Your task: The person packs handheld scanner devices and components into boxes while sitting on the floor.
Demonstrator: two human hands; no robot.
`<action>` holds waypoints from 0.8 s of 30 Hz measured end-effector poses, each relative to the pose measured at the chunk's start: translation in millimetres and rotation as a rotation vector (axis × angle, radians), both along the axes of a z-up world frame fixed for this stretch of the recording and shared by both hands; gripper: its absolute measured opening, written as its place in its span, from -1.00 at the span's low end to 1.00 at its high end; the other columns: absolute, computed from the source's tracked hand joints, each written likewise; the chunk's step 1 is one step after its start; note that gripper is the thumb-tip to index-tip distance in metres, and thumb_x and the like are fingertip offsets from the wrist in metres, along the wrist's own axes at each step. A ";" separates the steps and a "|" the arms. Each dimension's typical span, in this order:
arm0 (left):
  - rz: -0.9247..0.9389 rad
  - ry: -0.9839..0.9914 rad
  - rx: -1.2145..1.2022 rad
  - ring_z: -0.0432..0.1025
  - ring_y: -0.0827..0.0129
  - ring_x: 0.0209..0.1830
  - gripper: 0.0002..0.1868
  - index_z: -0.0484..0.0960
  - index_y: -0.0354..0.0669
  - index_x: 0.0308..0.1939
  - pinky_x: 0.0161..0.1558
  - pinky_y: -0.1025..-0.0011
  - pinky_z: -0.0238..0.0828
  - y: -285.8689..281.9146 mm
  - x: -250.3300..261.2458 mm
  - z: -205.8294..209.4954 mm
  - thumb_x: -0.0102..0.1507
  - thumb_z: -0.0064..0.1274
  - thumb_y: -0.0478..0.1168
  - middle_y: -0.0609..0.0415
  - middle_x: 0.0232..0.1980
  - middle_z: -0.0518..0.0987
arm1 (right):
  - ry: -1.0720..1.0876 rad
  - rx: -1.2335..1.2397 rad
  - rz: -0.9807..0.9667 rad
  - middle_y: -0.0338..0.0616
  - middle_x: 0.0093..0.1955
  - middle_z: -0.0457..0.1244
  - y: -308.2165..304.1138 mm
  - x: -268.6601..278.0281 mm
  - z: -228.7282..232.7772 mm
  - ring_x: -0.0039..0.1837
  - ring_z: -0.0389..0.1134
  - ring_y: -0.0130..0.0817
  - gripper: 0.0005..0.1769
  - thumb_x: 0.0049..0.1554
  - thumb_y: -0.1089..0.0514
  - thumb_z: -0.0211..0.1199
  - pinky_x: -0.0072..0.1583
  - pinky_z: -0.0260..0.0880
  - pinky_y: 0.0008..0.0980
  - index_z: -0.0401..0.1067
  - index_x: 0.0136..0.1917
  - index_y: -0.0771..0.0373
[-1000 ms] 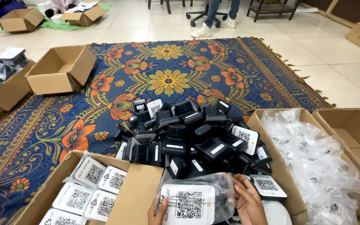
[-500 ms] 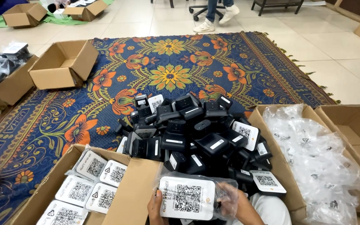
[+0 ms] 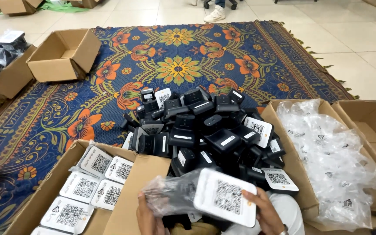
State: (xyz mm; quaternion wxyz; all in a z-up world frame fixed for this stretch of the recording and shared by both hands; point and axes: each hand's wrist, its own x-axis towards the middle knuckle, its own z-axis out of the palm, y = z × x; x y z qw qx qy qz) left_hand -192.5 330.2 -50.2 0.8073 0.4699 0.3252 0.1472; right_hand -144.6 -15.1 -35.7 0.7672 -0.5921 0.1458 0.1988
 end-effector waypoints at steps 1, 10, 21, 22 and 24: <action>0.058 -0.003 -0.246 0.54 -0.06 -0.16 -0.32 0.48 -0.43 0.25 -0.11 0.01 0.51 2.9 -4.9 16.6 0.47 -0.42 0.14 -0.32 -0.06 0.63 | -0.055 0.174 -0.110 0.04 0.05 0.44 -2.4 -1.4 13.8 0.03 0.48 -0.28 -0.47 0.09 0.05 0.28 0.12 0.46 -0.27 0.42 0.23 0.44; 0.549 -0.359 -0.223 0.45 0.15 0.30 -0.37 0.33 -0.41 0.36 0.29 0.28 0.43 -32.0 -1.3 40.5 0.47 -0.32 0.10 -0.14 0.34 0.50 | -0.410 0.021 -0.226 -0.10 0.09 0.40 42.6 31.9 66.6 0.05 0.40 -0.41 -0.55 0.19 0.13 0.29 0.13 0.38 -0.36 0.42 0.28 0.39; 0.649 -0.438 -0.082 0.24 0.18 0.47 -0.24 0.08 -0.30 0.55 0.42 0.25 0.13 -26.3 -22.7 56.7 0.41 -0.19 0.11 -0.15 0.56 0.24 | -1.668 -1.169 0.258 -0.05 0.17 0.40 230.9 109.4 167.3 0.20 0.43 -0.11 -0.55 0.01 0.27 0.26 0.22 0.41 -0.19 0.47 0.21 0.22; 0.672 -0.403 -0.087 0.24 0.16 0.48 -0.25 0.13 -0.35 0.53 0.42 0.25 0.14 -22.4 -26.0 51.6 0.42 -0.17 0.11 -0.18 0.55 0.26 | -1.771 -1.264 0.313 -0.09 0.15 0.41 243.6 120.7 161.4 0.20 0.43 -0.13 -0.58 -0.02 0.32 0.19 0.24 0.40 -0.15 0.47 0.15 0.21; 0.671 -0.415 -0.097 0.25 0.14 0.45 -0.24 0.12 -0.34 0.54 0.40 0.23 0.16 -13.6 -32.4 59.7 0.42 -0.19 0.11 -0.19 0.54 0.27 | -1.804 -1.374 0.395 -0.09 0.06 0.38 259.5 137.0 146.8 0.16 0.42 -0.12 -0.67 0.01 0.28 0.18 0.20 0.40 -0.17 0.45 0.08 0.22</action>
